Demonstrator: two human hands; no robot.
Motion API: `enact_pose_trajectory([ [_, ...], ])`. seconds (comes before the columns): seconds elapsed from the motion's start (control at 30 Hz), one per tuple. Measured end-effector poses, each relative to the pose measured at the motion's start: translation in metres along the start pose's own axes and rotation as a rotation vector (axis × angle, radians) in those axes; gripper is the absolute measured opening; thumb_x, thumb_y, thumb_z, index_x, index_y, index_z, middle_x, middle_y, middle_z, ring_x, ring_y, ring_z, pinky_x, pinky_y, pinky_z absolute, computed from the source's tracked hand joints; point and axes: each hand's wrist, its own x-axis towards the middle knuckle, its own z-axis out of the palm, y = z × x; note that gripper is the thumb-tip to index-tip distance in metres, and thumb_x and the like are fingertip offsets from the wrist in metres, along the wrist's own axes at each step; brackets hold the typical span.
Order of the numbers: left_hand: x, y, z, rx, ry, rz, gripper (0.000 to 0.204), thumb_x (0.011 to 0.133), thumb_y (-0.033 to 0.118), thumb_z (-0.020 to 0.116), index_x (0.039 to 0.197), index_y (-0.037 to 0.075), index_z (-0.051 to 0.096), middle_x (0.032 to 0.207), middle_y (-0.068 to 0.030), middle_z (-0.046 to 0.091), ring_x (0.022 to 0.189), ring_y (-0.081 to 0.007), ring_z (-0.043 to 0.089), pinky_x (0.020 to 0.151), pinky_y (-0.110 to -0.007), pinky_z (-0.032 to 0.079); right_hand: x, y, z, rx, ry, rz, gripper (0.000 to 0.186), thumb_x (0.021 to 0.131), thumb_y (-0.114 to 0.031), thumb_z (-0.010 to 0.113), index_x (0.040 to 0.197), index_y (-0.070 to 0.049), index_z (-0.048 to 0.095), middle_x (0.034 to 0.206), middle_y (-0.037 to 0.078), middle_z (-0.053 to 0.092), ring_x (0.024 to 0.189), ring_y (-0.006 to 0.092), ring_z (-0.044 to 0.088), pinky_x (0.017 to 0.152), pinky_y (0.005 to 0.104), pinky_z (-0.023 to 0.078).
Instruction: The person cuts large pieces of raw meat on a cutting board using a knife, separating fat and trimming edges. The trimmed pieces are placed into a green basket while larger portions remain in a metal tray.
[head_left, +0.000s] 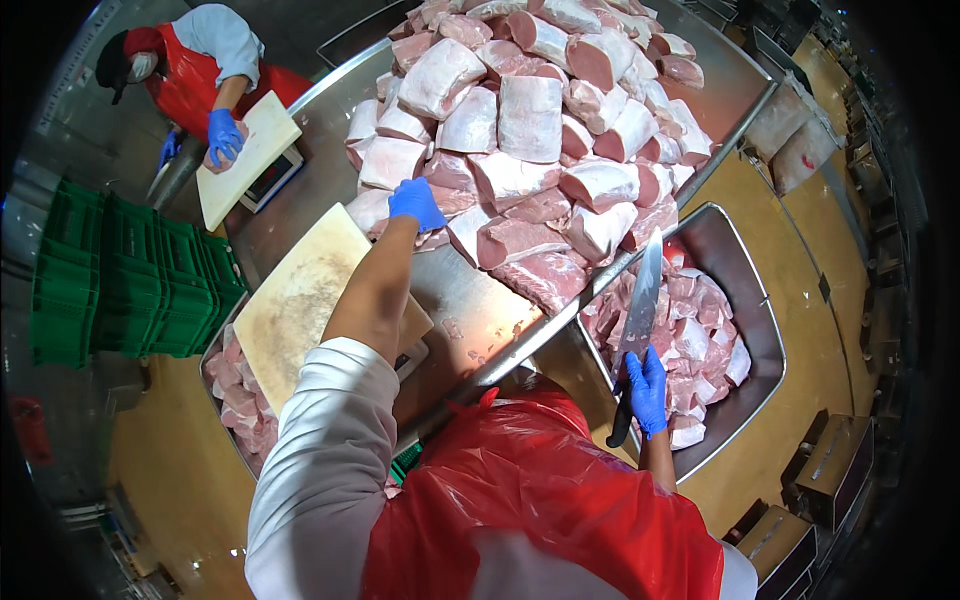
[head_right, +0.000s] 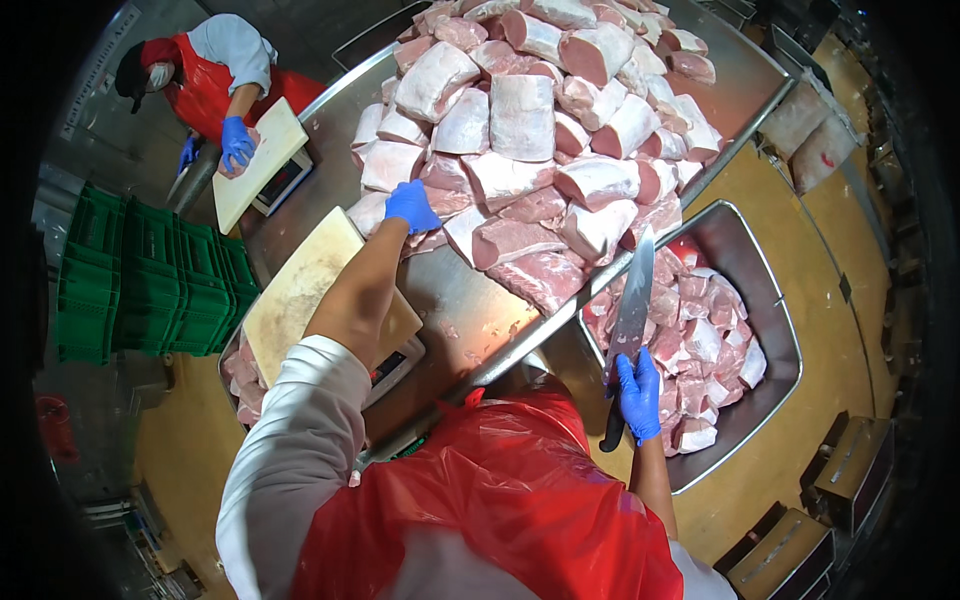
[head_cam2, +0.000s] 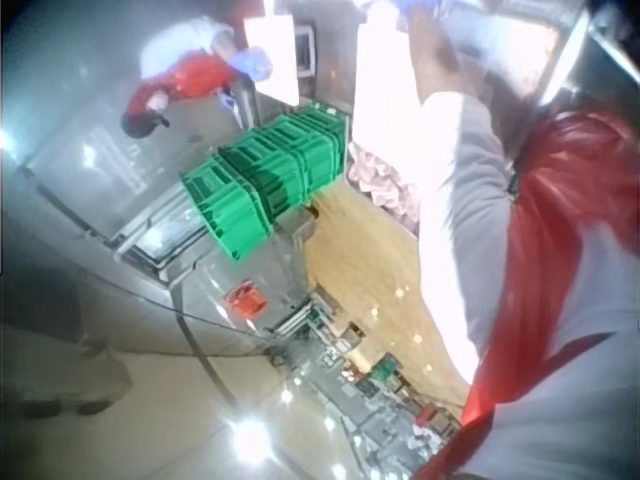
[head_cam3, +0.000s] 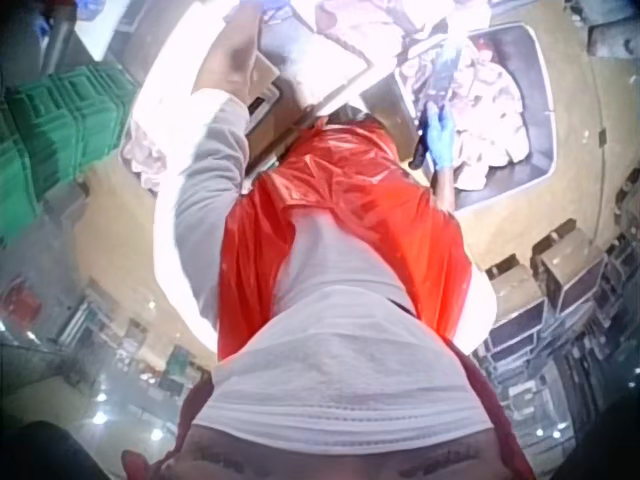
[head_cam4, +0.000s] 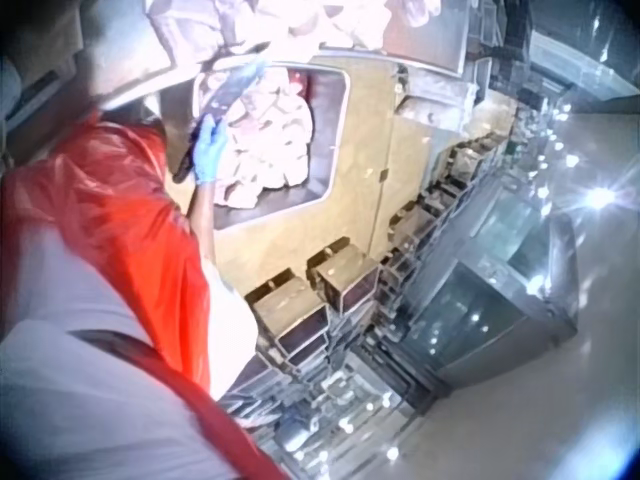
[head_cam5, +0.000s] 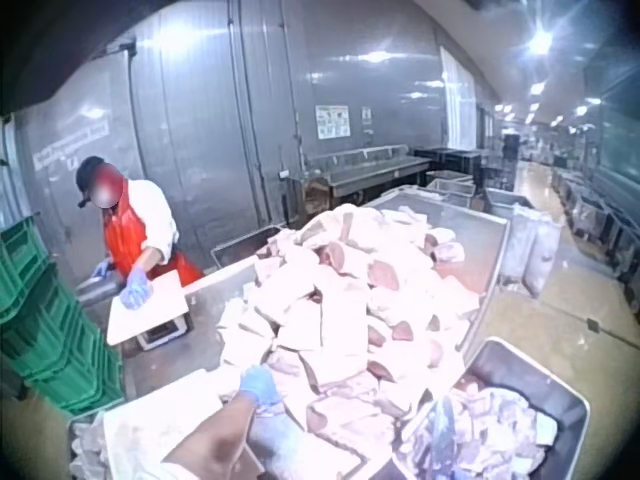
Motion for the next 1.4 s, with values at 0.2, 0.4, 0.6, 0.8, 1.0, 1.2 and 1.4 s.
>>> enact_pose_trajectory([
  [0.2,0.036,-0.05,0.077,-0.324,0.003,-0.184,0.081,0.066,0.038,0.082,0.132,-0.002,0.055,0.123,-0.0209,0.066,0.112,-0.0326,0.066,0.096,-0.04,0.054,0.037,-0.007,0.02,-0.156,-0.063,-0.32,0.022,0.103,-0.014,0.056,0.12,0.0,0.057,0.083,0.003,0.063,0.067,0.0084,0.057,0.057,0.0264,0.048],
  [0.4,-0.089,0.009,-0.004,-1.952,-0.425,-0.239,0.053,0.07,0.03,0.079,0.111,-0.002,0.065,0.096,-0.0161,0.067,0.09,-0.0301,0.067,0.084,-0.041,0.056,0.059,-0.033,0.041,-0.079,-0.144,-0.229,0.023,0.102,-0.014,0.058,0.12,0.0,0.06,0.081,0.002,0.063,0.066,0.007,0.054,0.057,0.0255,0.046],
  [0.6,-0.229,0.008,-0.01,-2.776,-0.191,-0.044,0.036,0.073,0.018,0.064,0.105,-0.001,0.066,0.094,-0.0178,0.069,0.088,-0.0318,0.069,0.084,-0.043,0.057,0.092,-0.033,0.059,-0.195,-0.328,-0.266,0.016,0.102,-0.013,0.057,0.112,-0.001,0.06,0.079,0.0,0.061,0.065,0.0064,0.053,0.057,0.0263,0.046],
  [0.8,-0.273,-0.085,0.049,-2.785,0.038,0.416,0.03,0.075,0.018,0.058,0.098,0.0,0.067,0.091,-0.0165,0.071,0.065,-0.0296,0.066,0.076,-0.046,0.058,0.098,-0.037,0.092,-0.184,-0.48,-0.211,0.025,0.104,-0.014,0.055,0.125,-0.002,0.058,0.094,0.0,0.064,0.073,0.0062,0.057,0.059,0.0236,0.049],
  [1.0,-0.319,-0.062,0.03,-1.666,0.62,0.214,0.026,0.084,0.004,0.06,0.107,0.002,0.072,0.108,-0.0135,0.071,0.102,-0.0261,0.067,0.092,-0.038,0.053,0.098,-0.054,0.145,-0.232,-0.647,-0.256,0.021,0.105,-0.014,0.054,0.122,-0.002,0.058,0.089,0.0,0.064,0.068,0.0059,0.057,0.055,0.0236,0.047],
  [1.2,-0.376,-0.09,0.027,-1.251,0.488,0.135,0.022,0.094,0.009,0.059,0.109,0.0,0.073,0.105,-0.0093,0.074,0.099,-0.0199,0.068,0.093,-0.032,0.052,0.082,-0.065,0.186,-0.254,-0.69,-0.2,0.019,0.105,-0.016,0.056,0.12,-0.004,0.058,0.088,0.002,0.065,0.062,0.0097,0.06,0.052,0.0253,0.049],
  [1.4,-0.33,-0.23,0.03,-1.216,0.712,-0.035,0.035,0.098,0.015,0.059,0.128,-0.001,0.065,0.119,-0.0144,0.07,0.111,-0.0201,0.064,0.099,-0.032,0.049,0.044,-0.071,0.284,-0.003,-0.854,-0.183,0.023,0.105,-0.013,0.052,0.124,-0.001,0.056,0.091,0.005,0.066,0.064,0.0099,0.06,0.053,0.0249,0.049],
])
